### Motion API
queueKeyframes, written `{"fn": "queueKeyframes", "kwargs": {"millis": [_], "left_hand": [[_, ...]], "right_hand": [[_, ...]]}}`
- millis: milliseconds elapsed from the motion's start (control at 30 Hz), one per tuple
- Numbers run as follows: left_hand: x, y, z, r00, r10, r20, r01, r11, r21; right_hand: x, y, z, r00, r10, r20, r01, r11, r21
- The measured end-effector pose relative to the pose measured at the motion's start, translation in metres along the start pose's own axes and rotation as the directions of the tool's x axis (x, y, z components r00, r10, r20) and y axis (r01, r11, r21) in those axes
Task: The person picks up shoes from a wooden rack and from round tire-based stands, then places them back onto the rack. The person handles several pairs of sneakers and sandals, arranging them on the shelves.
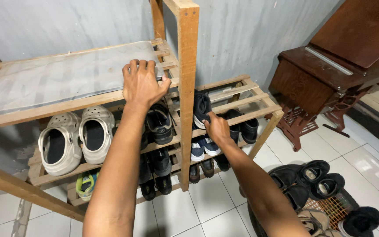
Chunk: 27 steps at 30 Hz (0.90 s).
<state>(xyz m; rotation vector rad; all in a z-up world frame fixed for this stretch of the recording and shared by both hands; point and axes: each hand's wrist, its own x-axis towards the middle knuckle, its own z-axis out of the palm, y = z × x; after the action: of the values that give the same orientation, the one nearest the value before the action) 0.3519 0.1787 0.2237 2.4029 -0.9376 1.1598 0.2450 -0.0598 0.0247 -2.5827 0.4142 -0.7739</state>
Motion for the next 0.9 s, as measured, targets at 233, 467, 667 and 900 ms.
{"fn": "queueKeyframes", "kwargs": {"millis": [233,467,667,900], "left_hand": [[0.000,0.002,-0.002,1.000,-0.005,0.010,0.004,1.000,0.016],[0.001,0.002,-0.002,1.000,-0.014,0.026,0.014,1.000,0.014],[0.002,0.002,-0.001,0.997,-0.030,0.069,0.027,0.999,0.038],[0.001,0.002,0.000,0.997,-0.034,0.067,0.032,0.999,0.023]], "right_hand": [[0.010,-0.007,0.022,0.998,0.001,0.070,0.004,0.997,-0.073],[0.013,-0.003,0.012,0.989,0.030,0.146,-0.013,0.993,-0.119],[0.011,-0.005,0.007,0.975,0.065,0.213,-0.032,0.987,-0.158],[0.008,-0.005,0.019,0.985,0.043,0.170,-0.023,0.992,-0.121]]}}
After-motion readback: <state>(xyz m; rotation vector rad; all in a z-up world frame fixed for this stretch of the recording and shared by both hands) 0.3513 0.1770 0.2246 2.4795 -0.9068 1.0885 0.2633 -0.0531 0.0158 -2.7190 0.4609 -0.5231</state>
